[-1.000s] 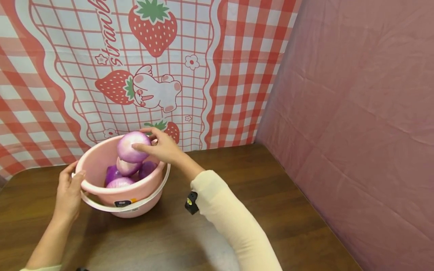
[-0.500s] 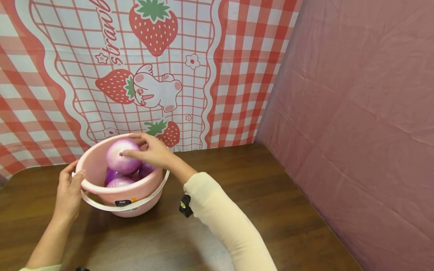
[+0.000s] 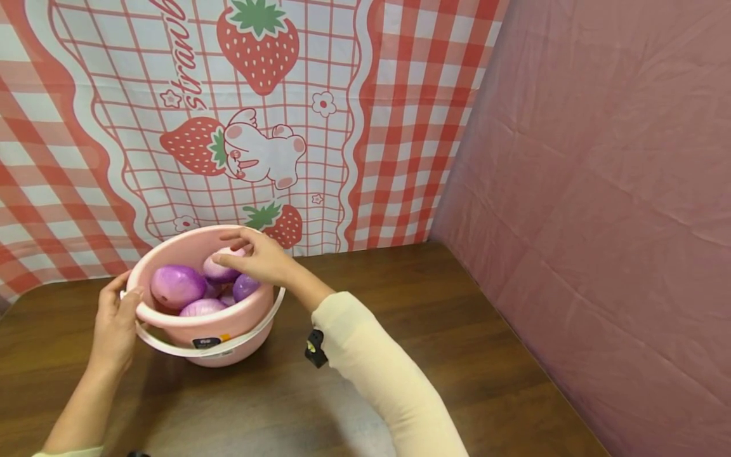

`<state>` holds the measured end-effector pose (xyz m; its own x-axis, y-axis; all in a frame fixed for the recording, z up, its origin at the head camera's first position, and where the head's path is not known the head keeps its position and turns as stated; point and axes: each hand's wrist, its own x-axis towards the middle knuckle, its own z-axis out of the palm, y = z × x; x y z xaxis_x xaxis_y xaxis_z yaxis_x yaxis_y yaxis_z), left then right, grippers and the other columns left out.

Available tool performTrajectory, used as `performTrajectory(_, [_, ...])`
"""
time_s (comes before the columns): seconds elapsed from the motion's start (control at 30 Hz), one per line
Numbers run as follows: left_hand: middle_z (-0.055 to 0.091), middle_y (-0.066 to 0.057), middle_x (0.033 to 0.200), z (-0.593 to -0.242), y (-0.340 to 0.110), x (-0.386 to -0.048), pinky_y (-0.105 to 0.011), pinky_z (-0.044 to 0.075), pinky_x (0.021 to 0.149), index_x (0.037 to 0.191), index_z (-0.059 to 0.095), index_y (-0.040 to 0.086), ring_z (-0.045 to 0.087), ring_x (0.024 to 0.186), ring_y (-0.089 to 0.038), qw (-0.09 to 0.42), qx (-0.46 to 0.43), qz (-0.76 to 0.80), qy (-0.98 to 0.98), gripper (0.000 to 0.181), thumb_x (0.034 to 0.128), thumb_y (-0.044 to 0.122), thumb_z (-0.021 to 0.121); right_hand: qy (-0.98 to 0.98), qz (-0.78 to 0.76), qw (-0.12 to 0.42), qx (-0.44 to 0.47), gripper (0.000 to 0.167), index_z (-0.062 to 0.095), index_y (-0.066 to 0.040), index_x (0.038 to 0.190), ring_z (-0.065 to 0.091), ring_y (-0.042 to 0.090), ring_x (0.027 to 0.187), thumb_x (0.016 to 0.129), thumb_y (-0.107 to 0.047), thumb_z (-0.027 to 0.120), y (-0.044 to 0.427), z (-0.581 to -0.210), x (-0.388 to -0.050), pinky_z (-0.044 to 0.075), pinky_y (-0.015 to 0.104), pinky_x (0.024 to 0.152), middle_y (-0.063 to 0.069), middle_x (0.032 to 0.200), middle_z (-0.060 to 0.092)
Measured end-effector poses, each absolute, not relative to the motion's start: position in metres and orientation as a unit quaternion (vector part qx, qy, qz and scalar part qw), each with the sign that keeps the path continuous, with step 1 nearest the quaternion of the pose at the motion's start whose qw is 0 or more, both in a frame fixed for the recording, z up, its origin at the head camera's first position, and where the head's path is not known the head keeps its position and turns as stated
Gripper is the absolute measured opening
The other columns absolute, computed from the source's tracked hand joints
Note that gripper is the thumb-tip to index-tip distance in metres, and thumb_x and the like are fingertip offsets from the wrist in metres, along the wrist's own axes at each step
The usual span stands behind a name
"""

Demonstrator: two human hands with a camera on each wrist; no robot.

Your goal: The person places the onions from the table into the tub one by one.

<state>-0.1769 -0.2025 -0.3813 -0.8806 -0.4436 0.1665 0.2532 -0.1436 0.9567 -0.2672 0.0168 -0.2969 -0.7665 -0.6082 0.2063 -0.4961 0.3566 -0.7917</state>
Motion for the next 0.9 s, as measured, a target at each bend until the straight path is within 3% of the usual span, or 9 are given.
performTrajectory(0.5, [0.051, 0.005, 0.092, -0.381, -0.205, -0.177, -0.011, 0.052, 0.059, 0.118, 0.044, 0.027, 0.057, 0.073, 0.000, 0.228, 0.086, -0.750, -0.616, 0.030, 0.0941, 0.010, 0.050, 0.806, -0.492, 0.049, -0.326, 0.042, 0.054, -0.012, 0.127, 0.060, 0.015, 0.091, 0.089, -0.026, 0.062, 0.030, -0.292, -0.267, 0.051, 0.022, 0.078, 0.009, 0.116, 0.062])
performTrajectory(0.9, [0.056, 0.018, 0.094, -0.382, -0.214, -0.177, -0.011, 0.052, 0.061, 0.115, 0.041, 0.031, 0.058, 0.076, 0.005, 0.198, 0.047, -0.727, -0.656, 0.029, 0.0941, 0.014, 0.053, 0.832, -0.496, -0.065, -0.240, 0.034, 0.060, -0.017, 0.120, 0.060, 0.022, 0.092, 0.090, -0.033, 0.061, 0.080, -0.289, -0.266, 0.053, 0.027, 0.069, 0.005, 0.110, 0.063])
